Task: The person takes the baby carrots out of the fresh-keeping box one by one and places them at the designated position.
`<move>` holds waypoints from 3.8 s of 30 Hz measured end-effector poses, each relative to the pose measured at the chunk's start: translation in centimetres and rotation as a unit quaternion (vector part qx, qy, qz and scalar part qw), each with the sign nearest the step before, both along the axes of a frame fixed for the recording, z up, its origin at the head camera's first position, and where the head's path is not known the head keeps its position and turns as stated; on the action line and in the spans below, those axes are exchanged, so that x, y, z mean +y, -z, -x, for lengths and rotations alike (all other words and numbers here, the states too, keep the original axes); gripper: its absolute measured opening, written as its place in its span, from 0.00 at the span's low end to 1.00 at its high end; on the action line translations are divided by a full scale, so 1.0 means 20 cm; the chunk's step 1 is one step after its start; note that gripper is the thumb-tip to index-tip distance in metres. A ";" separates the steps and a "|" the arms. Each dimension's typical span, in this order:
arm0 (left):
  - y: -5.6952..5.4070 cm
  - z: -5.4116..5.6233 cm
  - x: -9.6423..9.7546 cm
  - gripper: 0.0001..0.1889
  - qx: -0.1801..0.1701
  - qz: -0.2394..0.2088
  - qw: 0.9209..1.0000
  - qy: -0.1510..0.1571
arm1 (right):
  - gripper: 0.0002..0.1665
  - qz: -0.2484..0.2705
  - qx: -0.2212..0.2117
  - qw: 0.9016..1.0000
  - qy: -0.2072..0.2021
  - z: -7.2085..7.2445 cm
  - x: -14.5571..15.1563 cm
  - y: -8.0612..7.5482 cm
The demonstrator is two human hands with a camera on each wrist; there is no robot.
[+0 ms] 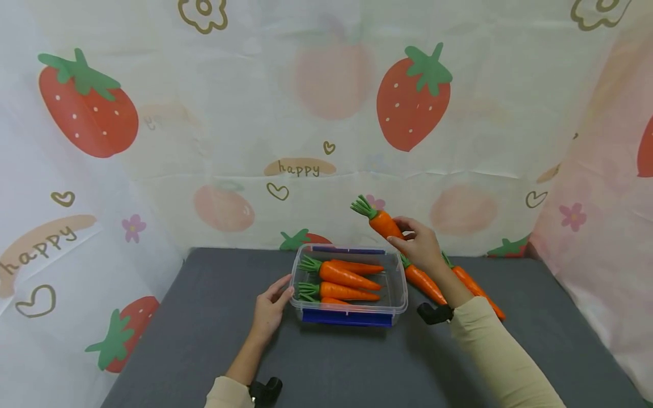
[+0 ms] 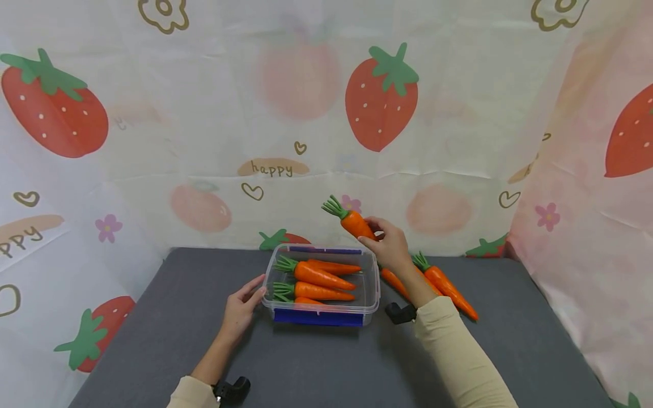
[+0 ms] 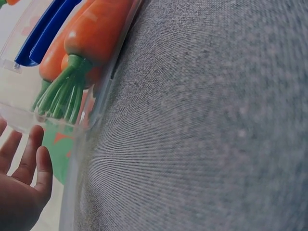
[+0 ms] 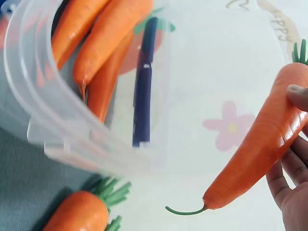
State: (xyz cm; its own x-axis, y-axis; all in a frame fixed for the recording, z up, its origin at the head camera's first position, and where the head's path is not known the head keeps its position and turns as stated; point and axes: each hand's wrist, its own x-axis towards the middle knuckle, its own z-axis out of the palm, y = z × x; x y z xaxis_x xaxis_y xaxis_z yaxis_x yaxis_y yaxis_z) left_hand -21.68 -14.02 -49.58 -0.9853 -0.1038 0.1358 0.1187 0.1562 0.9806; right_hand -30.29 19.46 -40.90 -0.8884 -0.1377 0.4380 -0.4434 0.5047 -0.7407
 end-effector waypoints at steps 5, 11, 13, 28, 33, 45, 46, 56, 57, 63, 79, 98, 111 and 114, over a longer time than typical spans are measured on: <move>-0.01 0.00 0.00 0.21 0.000 -0.006 1.000 -0.001 | 0.26 -0.012 0.004 1.000 0.019 0.00 0.07 -0.01; 0.01 0.01 0.00 0.21 0.012 -0.009 1.000 0.005 | 0.25 -0.026 -0.003 0.999 0.041 -0.02 0.15 -0.01; 0.03 0.02 0.00 0.21 0.021 -0.010 1.000 0.004 | 0.25 -0.033 -0.001 0.998 0.045 -0.02 0.19 -0.01; 0.19 0.10 -0.03 0.20 0.035 -0.014 0.999 -0.011 | 0.27 -0.046 -0.025 0.995 0.080 -0.03 0.41 0.05; 0.19 0.10 -0.02 0.20 0.031 -0.012 0.999 -0.012 | 0.27 -0.058 -0.033 0.994 0.090 -0.03 0.49 0.07; 0.01 0.00 0.00 0.20 0.005 -0.007 1.000 -0.005 | 0.30 -0.124 -0.099 0.978 0.132 -0.08 0.69 0.16; 0.00 0.00 0.00 0.20 0.005 -0.009 1.000 -0.005 | 0.31 -0.127 -0.106 0.977 0.134 -0.09 0.71 0.17; 0.02 0.01 0.00 0.20 0.004 -0.029 1.000 -0.002 | 0.31 -0.156 -0.138 0.966 0.153 -0.13 0.86 0.27; 0.02 0.01 0.00 0.20 0.004 -0.030 1.000 -0.002 | 0.32 -0.160 -0.142 0.964 0.155 -0.13 0.87 0.28; 0.02 0.01 0.00 0.20 0.006 -0.038 0.999 0.000 | 0.35 -0.178 -0.196 0.950 0.163 -0.16 0.92 0.33; 0.02 0.00 0.00 0.20 0.005 -0.042 0.999 -0.003 | 0.34 -0.193 -0.251 0.935 0.160 -0.16 0.98 0.41; 0.00 0.00 0.00 0.20 0.006 -0.033 0.999 -0.005 | 0.29 -0.159 -0.231 0.946 0.164 -0.15 0.96 0.40; 0.00 0.01 0.00 0.20 0.007 -0.023 1.000 -0.010 | 0.28 -0.138 -0.146 0.967 0.156 -0.10 0.74 0.21; 0.00 0.00 0.00 0.20 0.008 -0.023 1.000 -0.008 | 0.27 -0.126 -0.134 0.973 0.136 -0.10 0.66 0.16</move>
